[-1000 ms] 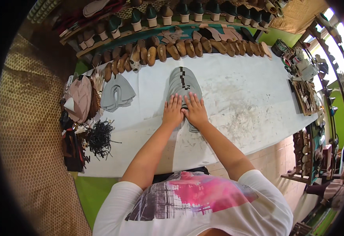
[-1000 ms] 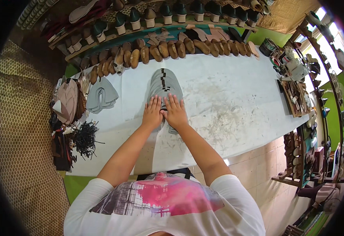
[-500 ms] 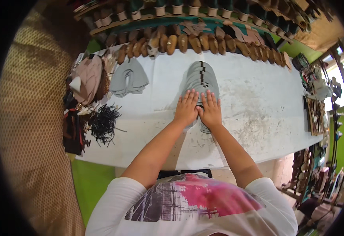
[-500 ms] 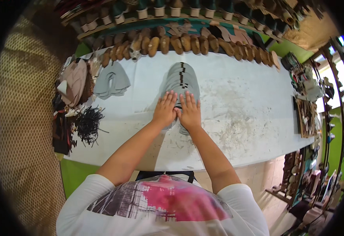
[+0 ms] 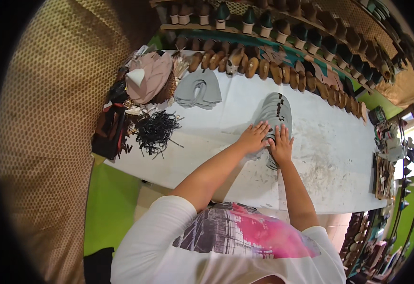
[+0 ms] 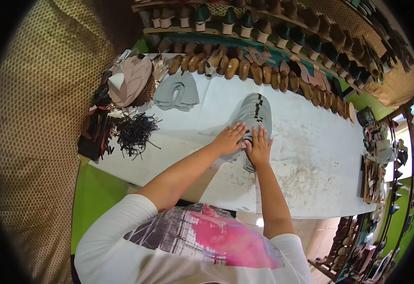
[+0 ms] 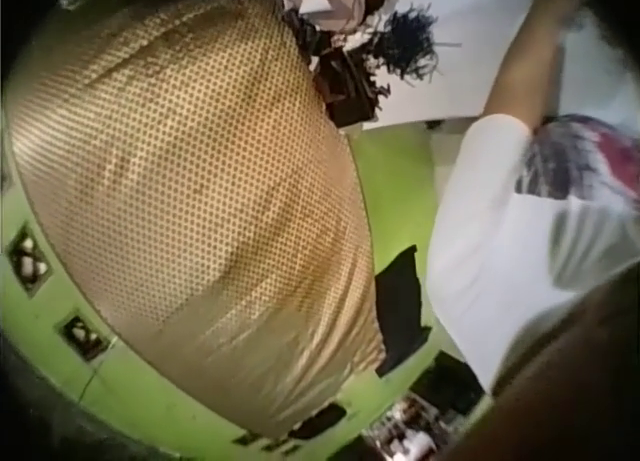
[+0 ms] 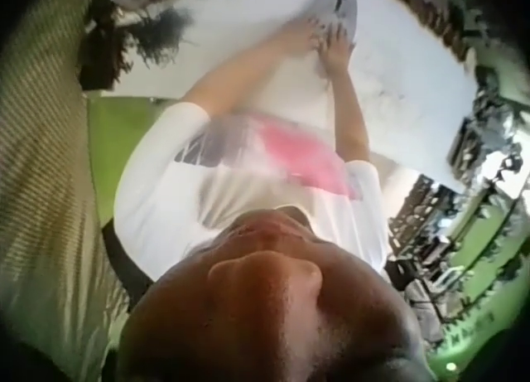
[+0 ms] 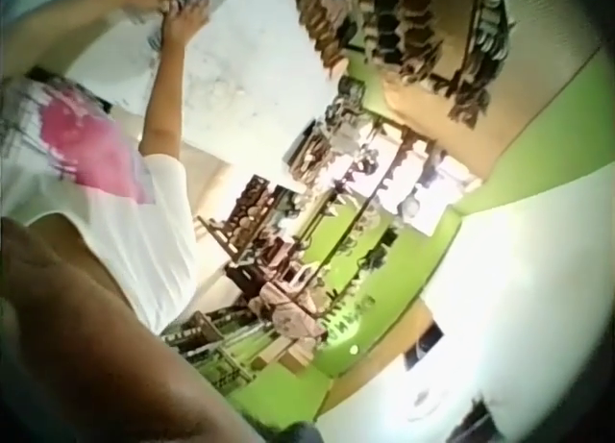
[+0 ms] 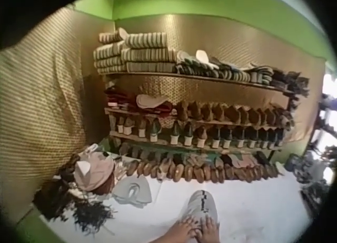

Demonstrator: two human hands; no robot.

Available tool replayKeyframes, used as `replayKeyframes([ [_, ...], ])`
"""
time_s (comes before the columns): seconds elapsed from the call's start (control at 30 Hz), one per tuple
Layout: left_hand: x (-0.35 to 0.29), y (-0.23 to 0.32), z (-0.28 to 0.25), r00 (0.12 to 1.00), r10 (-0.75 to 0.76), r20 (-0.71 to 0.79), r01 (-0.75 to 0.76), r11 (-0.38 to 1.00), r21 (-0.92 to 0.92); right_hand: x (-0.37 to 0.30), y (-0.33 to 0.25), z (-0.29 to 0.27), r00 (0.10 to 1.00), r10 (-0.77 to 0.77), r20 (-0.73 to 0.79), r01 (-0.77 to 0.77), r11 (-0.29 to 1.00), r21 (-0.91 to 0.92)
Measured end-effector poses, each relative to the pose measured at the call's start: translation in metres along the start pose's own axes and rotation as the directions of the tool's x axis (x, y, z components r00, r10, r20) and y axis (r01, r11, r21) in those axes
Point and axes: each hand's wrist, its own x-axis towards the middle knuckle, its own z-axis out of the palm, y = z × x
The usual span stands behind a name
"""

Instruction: Assembling shoe upper components by manually applying bundles of black thread or fringe to grey base pieces on a workbench.

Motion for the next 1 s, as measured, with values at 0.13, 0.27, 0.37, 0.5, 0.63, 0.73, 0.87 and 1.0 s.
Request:
replayKeyframes([
  [0.13,-0.035,-0.013,-0.008,0.999,0.017,0.037,-0.016,1.000,-0.014,0.004,0.002,-0.005,0.997,0.031,0.065,-0.032,0.999,0.016],
  [0.27,-0.085,-0.045,-0.035,0.998,-0.020,0.063,0.023,0.999,-0.043,0.014,-0.020,-0.027,0.985,0.145,0.095,-0.143,0.989,-0.031],
  [0.37,-0.122,-0.079,-0.065,0.992,-0.125,0.021,0.125,0.992,-0.001,0.018,-0.059,-0.024,0.980,0.183,-0.083,-0.186,0.982,-0.024],
  [0.5,-0.161,-0.140,-0.085,0.971,-0.204,-0.121,0.210,0.977,0.034,0.023,-0.142,0.017,0.995,-0.074,-0.068,0.074,0.997,-0.003],
  [0.63,-0.169,-0.184,-0.101,0.926,-0.281,-0.251,0.277,0.959,-0.052,0.031,-0.217,0.051,0.989,-0.091,0.116,0.080,0.992,0.099],
  [0.73,-0.159,-0.205,-0.113,0.873,-0.201,-0.445,0.225,0.974,0.000,0.050,-0.238,0.063,0.988,-0.086,0.126,0.071,0.990,0.119],
  [0.87,-0.143,-0.239,-0.126,0.881,-0.138,-0.453,0.214,0.969,0.120,0.081,-0.265,0.059,0.992,0.051,0.112,-0.058,0.997,0.055],
  [1.0,-0.120,-0.269,-0.138,0.900,0.071,-0.430,0.099,0.928,0.359,0.117,-0.266,0.057,0.970,0.194,0.148,-0.203,0.978,0.049],
])
